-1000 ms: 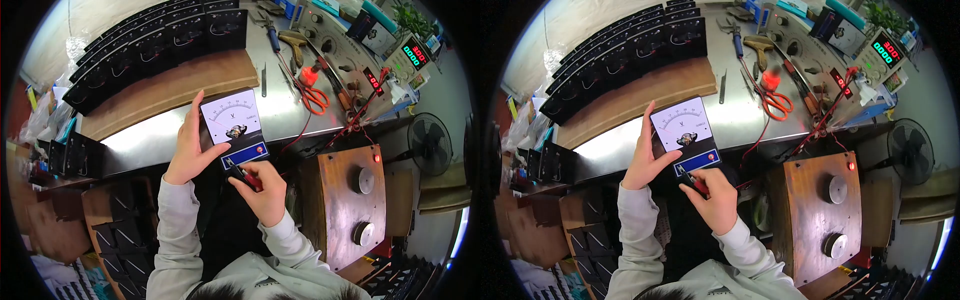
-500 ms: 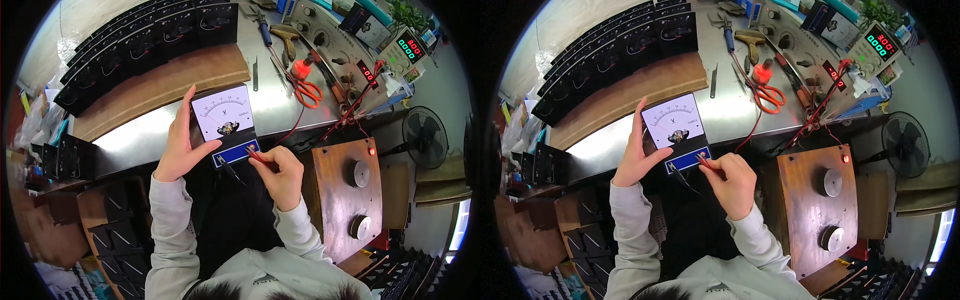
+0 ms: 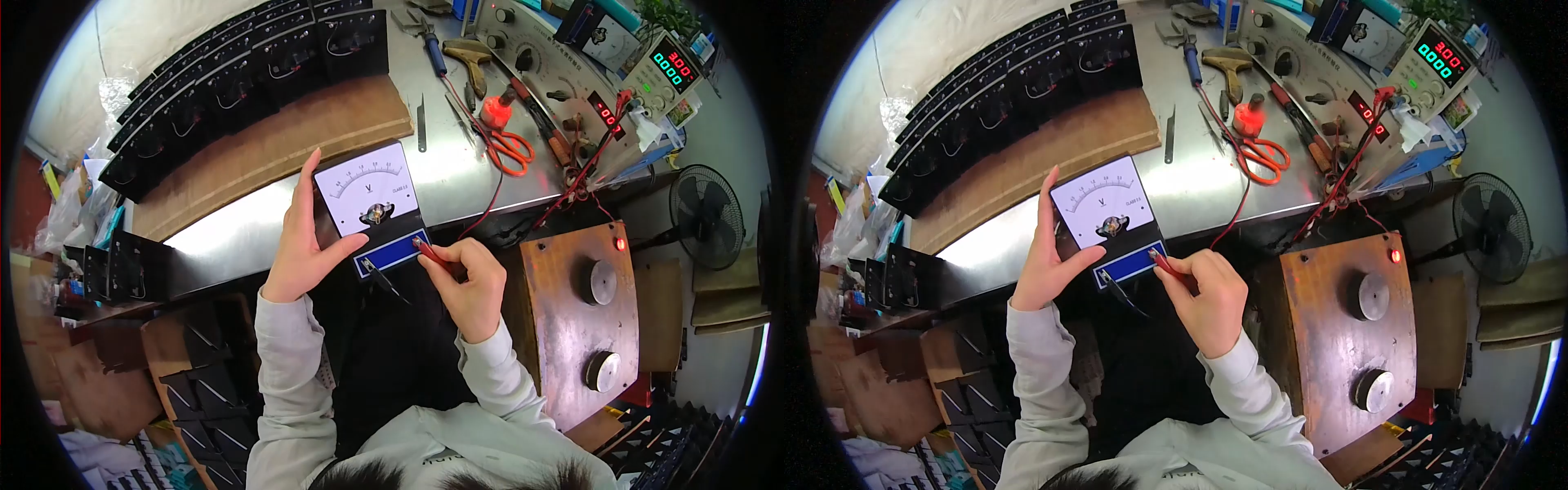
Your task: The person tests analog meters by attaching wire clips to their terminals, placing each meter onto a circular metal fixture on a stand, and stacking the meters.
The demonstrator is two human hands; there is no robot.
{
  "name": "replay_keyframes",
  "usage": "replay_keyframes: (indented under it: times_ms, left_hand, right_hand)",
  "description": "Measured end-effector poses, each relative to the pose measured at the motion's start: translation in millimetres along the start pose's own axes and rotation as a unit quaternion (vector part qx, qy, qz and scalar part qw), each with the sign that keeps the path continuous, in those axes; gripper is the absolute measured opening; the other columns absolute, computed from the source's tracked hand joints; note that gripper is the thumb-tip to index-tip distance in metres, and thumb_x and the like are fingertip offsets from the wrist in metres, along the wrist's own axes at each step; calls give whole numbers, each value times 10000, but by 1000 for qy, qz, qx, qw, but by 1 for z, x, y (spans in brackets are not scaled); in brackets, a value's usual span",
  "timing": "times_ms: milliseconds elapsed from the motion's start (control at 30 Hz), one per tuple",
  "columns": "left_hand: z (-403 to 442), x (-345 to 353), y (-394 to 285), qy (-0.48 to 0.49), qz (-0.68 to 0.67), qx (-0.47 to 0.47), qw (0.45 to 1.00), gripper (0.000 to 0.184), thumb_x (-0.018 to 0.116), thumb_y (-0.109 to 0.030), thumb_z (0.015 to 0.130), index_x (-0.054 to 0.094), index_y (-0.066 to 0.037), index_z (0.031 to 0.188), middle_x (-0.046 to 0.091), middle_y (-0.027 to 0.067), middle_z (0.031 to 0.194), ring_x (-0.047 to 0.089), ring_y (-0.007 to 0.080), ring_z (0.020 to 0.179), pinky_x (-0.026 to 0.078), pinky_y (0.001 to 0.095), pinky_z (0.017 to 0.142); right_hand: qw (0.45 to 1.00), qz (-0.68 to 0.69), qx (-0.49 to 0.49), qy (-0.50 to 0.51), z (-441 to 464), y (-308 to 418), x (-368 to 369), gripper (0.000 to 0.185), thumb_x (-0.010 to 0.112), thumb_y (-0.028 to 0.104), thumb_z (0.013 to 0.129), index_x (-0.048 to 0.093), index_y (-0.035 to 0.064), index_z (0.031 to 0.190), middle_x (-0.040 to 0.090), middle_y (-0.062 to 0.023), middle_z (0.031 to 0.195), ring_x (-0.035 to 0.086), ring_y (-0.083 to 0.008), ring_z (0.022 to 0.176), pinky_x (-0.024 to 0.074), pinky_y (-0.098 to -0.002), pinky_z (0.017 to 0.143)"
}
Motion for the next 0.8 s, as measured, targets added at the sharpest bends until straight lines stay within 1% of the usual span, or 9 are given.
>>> replay_keyframes:
  times_ms: [267,300,367,433,500,533,633,700,800]
  left_hand:
    - [-3,-3,3,-4,46,3,999,1132,820,-23,752,105,-83,1629,443,167,1498,433,260,1395,300,384,1180]
    - [-2,-3,-7,-42,46,39,997,1066,838,-86,741,197,-21,1590,598,209,1346,558,309,1293,375,399,1132]
    - [-7,2,-7,-50,13,22,998,1053,844,-62,735,220,-26,1583,559,200,1381,553,284,1286,389,389,1121]
    - [-25,20,-13,-94,-61,-43,993,1010,864,-65,717,292,-37,1548,512,186,1349,510,294,1298,432,423,1091]
    - [-43,46,-56,-119,247,97,957,871,854,-93,689,449,-26,1457,455,219,1359,517,391,1205,453,491,1016]
    - [-53,72,-87,-106,381,130,909,820,829,-111,706,481,-18,1443,435,238,1382,493,416,1217,451,510,990]
    - [-81,134,-81,12,277,120,953,858,819,-123,732,436,-27,1494,446,242,1381,479,418,1245,420,488,1034]
    - [-98,168,-54,147,131,56,979,811,821,-142,794,440,-16,1499,367,269,1494,411,442,1363,368,504,1111]
    - [-109,188,-33,206,160,47,964,762,804,-137,804,471,-19,1479,410,244,1488,435,428,1358,377,497,1103]
  right_hand:
    - [997,40,-35,-53,-5,-5,-7,290,894,59,700,736,25,941,658,-98,964,636,-234,870,524,-314,733]
    - [998,27,-37,-37,-3,1,-7,420,919,119,669,725,24,1030,644,-138,1144,626,-294,1008,529,-354,837]
    - [997,-7,-72,-31,5,25,-6,657,929,197,659,651,-6,1219,605,-190,1267,602,-356,1105,517,-408,915]
    - [993,-85,-61,53,-4,28,14,1077,900,349,689,331,-126,1470,479,-300,1409,524,-442,1220,447,-475,1029]
    - [993,-94,-75,24,-23,19,15,1163,897,360,663,255,-146,1491,447,-312,1427,501,-455,1240,422,-471,1058]
    - [998,-33,-51,14,-38,6,6,1182,897,349,644,245,-141,1499,440,-308,1428,491,-457,1248,413,-470,1065]
    - [998,-15,55,-33,-99,-32,-50,1205,887,356,619,239,-135,1509,450,-300,1408,477,-459,1257,400,-469,1069]
    - [967,-229,77,-83,-135,-58,-116,1191,877,358,623,249,-136,1506,468,-294,1389,486,-455,1241,405,-460,1060]
    - [846,-418,246,-221,-179,-81,-240,1136,878,380,627,313,-145,1462,546,-284,1252,537,-448,1143,450,-470,997]
Point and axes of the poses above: each hand's wrist, its own z-axis towards the middle knuckle, its own x-axis out of the palm, y = z × x, the point moved 8 cm from there along z, towards the middle knuckle
